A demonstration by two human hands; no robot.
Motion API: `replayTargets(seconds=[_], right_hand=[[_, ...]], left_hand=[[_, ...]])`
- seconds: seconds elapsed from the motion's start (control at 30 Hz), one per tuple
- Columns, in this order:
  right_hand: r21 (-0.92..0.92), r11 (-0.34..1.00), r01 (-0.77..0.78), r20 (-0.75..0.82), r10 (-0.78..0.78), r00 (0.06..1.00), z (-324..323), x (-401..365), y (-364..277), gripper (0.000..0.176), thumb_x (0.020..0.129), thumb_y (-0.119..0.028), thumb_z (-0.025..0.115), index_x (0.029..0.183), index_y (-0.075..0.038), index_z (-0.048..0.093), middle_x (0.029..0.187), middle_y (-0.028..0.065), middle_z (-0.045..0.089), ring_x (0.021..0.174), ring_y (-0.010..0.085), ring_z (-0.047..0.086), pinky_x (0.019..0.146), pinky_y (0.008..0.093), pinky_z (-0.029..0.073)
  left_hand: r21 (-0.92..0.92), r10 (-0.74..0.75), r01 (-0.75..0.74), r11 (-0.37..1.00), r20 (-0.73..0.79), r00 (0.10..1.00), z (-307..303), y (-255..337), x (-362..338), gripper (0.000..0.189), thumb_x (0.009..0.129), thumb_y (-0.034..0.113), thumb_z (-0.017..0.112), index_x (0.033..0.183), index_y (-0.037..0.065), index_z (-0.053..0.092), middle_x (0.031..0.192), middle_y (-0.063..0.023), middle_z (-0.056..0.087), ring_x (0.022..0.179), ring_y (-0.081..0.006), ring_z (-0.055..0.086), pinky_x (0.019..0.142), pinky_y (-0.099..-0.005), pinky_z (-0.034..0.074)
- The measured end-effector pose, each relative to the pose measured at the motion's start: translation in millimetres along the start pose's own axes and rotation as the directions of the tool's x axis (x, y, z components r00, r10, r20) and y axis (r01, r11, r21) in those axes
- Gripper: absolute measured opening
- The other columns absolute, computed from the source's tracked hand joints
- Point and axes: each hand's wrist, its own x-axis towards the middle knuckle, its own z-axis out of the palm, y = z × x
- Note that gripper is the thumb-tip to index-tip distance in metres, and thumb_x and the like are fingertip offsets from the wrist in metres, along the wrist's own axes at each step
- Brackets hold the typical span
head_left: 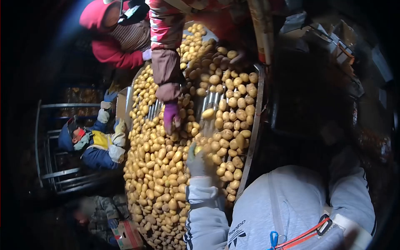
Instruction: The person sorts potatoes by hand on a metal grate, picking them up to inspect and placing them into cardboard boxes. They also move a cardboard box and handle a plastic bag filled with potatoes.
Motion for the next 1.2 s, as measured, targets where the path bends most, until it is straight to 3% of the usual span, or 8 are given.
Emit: replayTargets(seconds=[0.1,0.17,0.33,0.43,0.6,0.77,1.1,1.2], right_hand=[[0.053,0.995,-0.088,0.251,0.073,0.965,68.3,-2.4,-0.8,0.038,0.105,-0.041,0.057,0.105,-0.006,0.072,0.079,0.0065,0.067,0.058,0.0162,0.061,0.05,0.0275,0.049],[0.052,0.988,-0.143,0.398,0.111,0.911,110.2,-7.0,4.0,0.037,0.105,-0.041,0.058,0.106,-0.006,0.072,0.079,0.0062,0.066,0.058,0.0157,0.06,0.049,0.0273,0.048],[-0.009,1.0,-0.017,0.68,0.019,0.733,184.2,-11.6,28.5,0.036,0.105,-0.04,0.059,0.107,-0.007,0.072,0.079,0.0054,0.066,0.056,0.0147,0.059,0.048,0.0266,0.047],[0.011,0.92,-0.392,0.56,0.319,0.765,201.9,-7.8,43.6,0.035,0.104,-0.04,0.061,0.108,-0.008,0.073,0.079,0.0045,0.066,0.056,0.0133,0.057,0.048,0.0262,0.045],[-0.091,0.925,-0.369,0.506,0.362,0.783,202.7,-5.2,34.0,0.041,0.097,-0.035,0.067,0.123,-0.004,0.074,0.103,0.0089,0.072,0.087,0.0146,0.069,0.068,0.0267,0.057],[-0.001,0.917,-0.398,0.516,0.342,0.785,198.0,-8.4,52.4,0.037,0.102,-0.026,0.065,0.125,0.001,0.069,0.106,0.0126,0.07,0.088,0.0201,0.072,0.078,0.0347,0.063],[0.0,0.917,-0.4,0.4,0.367,0.84,202.8,-14.8,51.5,0.038,0.104,-0.029,0.064,0.126,0.001,0.068,0.101,0.0132,0.069,0.08,0.0255,0.074,0.077,0.0381,0.063],[-0.007,0.904,-0.427,0.377,0.397,0.837,201.6,-14.8,48.7,0.038,0.104,-0.03,0.065,0.125,0.001,0.069,0.102,0.0132,0.07,0.081,0.0253,0.073,0.078,0.0388,0.063]], left_hand=[[0.37,0.085,-0.135,0.919,0.148,0.985,18.2,0.7,-19.1,0.053,0.091,0.014,0.072,0.141,0.001,0.063,0.125,-0.0129,0.069,0.105,-0.0224,0.067,0.091,-0.0318,0.055],[0.426,0.206,-0.333,0.841,0.316,0.926,43.1,-1.3,-37.3,0.054,0.092,0.015,0.07,0.144,0.0,0.061,0.133,-0.0134,0.069,0.116,-0.0251,0.066,0.101,-0.0364,0.052],[0.425,0.078,-0.368,0.827,0.562,0.824,104.3,24.8,-81.9,0.054,0.093,0.019,0.072,0.141,-0.002,0.06,0.132,-0.0166,0.068,0.123,-0.0247,0.064,0.108,-0.0359,0.048],[0.402,0.163,-0.465,0.789,0.592,0.789,86.4,27.8,-69.4,0.047,0.094,0.017,0.071,0.138,0.0,0.063,0.131,-0.0176,0.067,0.122,-0.027,0.065,0.107,-0.0376,0.049],[0.514,0.272,-0.407,0.755,0.319,0.908,7.1,20.4,2.4,0.043,0.097,0.018,0.071,0.135,-0.001,0.065,0.128,-0.0204,0.069,0.121,-0.0314,0.065,0.106,-0.0409,0.051],[0.545,0.317,-0.346,0.764,0.15,0.936,-33.8,5.7,113.9,0.046,0.097,0.013,0.071,0.139,-0.005,0.063,0.135,-0.0196,0.067,0.126,-0.0279,0.063,0.11,-0.0363,0.048],[0.879,0.494,-0.462,0.117,0.352,0.795,19.5,5.1,168.9,0.03,0.087,0.028,0.07,0.106,0.004,0.071,0.114,-0.0178,0.067,0.105,-0.0388,0.065,0.094,-0.0497,0.052],[0.82,0.33,-0.396,0.412,0.271,0.904,6.5,5.1,179.9,0.034,0.085,0.023,0.078,0.116,0.007,0.076,0.112,-0.0171,0.074,0.098,-0.0309,0.072,0.089,-0.0412,0.057]])
